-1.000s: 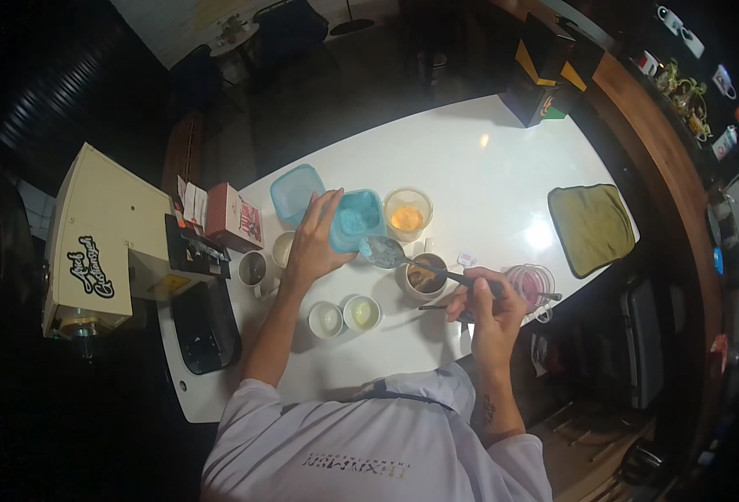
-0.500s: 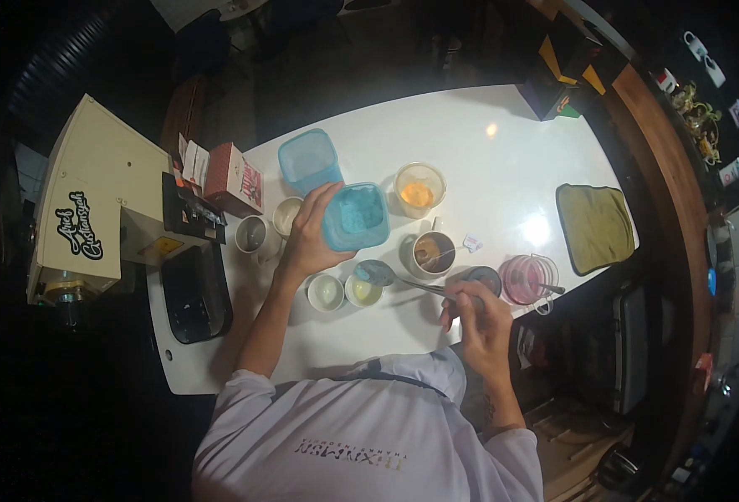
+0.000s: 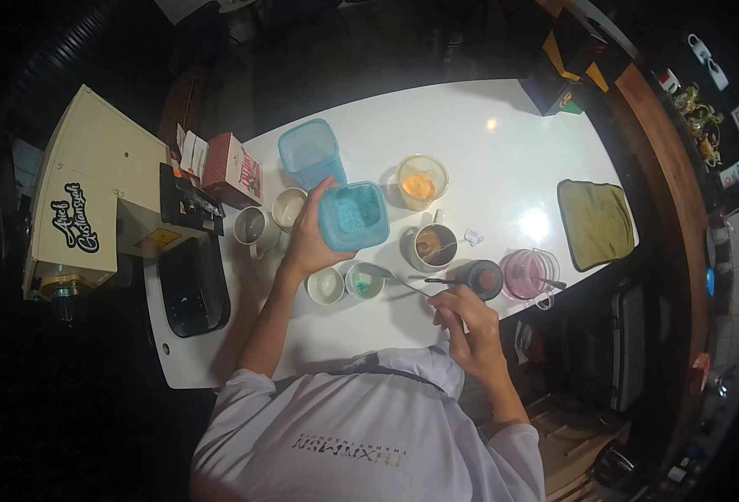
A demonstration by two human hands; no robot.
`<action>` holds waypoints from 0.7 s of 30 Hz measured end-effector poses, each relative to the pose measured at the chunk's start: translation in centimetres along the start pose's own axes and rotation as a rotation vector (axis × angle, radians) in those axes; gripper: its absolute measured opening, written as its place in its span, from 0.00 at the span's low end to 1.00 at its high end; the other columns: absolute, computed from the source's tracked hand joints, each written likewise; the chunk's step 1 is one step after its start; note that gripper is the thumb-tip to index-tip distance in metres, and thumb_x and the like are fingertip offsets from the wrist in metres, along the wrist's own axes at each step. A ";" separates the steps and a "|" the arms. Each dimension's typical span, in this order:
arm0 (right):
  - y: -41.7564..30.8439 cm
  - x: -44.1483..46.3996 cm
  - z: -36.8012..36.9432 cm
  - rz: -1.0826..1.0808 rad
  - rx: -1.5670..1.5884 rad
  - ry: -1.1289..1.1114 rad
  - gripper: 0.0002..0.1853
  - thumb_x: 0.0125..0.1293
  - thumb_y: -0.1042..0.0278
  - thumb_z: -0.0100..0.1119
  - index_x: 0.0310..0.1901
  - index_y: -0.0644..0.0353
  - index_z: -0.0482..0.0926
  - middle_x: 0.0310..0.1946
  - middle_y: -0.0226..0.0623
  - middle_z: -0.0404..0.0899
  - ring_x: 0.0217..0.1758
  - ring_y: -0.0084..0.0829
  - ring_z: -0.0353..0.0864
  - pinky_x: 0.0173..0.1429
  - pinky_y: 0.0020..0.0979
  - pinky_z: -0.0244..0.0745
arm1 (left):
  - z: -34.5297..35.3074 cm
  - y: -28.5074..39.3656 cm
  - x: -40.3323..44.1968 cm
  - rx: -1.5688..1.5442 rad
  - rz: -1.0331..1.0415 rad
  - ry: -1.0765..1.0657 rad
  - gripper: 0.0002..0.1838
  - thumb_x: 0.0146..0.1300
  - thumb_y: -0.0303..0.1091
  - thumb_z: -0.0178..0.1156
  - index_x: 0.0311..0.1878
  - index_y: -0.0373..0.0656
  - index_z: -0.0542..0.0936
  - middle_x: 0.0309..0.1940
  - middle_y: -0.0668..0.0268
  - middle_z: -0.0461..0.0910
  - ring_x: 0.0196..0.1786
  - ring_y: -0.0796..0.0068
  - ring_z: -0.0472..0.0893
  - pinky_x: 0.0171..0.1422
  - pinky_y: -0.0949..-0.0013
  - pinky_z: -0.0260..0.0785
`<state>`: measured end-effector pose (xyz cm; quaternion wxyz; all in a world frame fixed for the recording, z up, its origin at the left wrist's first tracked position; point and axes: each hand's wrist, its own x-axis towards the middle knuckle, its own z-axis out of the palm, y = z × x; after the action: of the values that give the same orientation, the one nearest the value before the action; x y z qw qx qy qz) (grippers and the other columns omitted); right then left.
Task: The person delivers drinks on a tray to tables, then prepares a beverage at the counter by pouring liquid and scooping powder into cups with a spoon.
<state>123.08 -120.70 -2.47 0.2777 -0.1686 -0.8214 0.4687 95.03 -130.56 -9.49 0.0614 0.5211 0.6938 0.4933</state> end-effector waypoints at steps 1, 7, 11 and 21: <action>0.0 0.0 -0.1 0.000 -0.001 0.000 0.07 0.66 0.85 0.51 0.42 0.68 0.79 0.28 0.39 0.76 0.25 0.26 0.79 0.31 0.27 0.73 | 0.1 -0.1 0.0 -0.001 0.001 0.000 0.59 0.29 0.27 0.79 0.71 0.45 0.60 0.60 0.55 0.72 0.62 0.52 0.75 0.67 0.55 0.69; 0.1 0.7 0.0 -0.067 0.129 0.200 0.07 0.66 0.86 0.51 0.42 0.71 0.78 0.29 0.40 0.78 0.24 0.25 0.79 0.29 0.24 0.72 | 0.1 -0.4 0.0 0.007 -0.035 -0.030 0.55 0.29 0.28 0.80 0.67 0.46 0.63 0.58 0.56 0.74 0.62 0.55 0.76 0.66 0.56 0.70; -0.2 2.5 2.2 -0.026 0.103 0.286 0.06 0.69 0.84 0.50 0.42 0.72 0.78 0.27 0.39 0.78 0.23 0.23 0.79 0.27 0.23 0.72 | 0.3 -0.4 -0.1 -0.027 -0.045 -0.034 0.53 0.30 0.30 0.80 0.65 0.45 0.64 0.57 0.55 0.73 0.60 0.51 0.75 0.64 0.54 0.70; 3.1 6.4 9.7 0.089 0.197 0.406 0.04 0.66 0.79 0.60 0.40 0.71 0.79 0.25 0.40 0.80 0.24 0.26 0.84 0.27 0.26 0.77 | 0.5 -0.2 0.1 0.005 -0.036 -0.008 0.52 0.30 0.30 0.81 0.64 0.42 0.66 0.55 0.55 0.76 0.57 0.58 0.79 0.61 0.59 0.72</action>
<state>112.10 -122.28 -7.14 0.4314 -0.2679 -0.6907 0.5148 95.16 -130.15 -9.89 0.0716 0.5106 0.7042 0.4882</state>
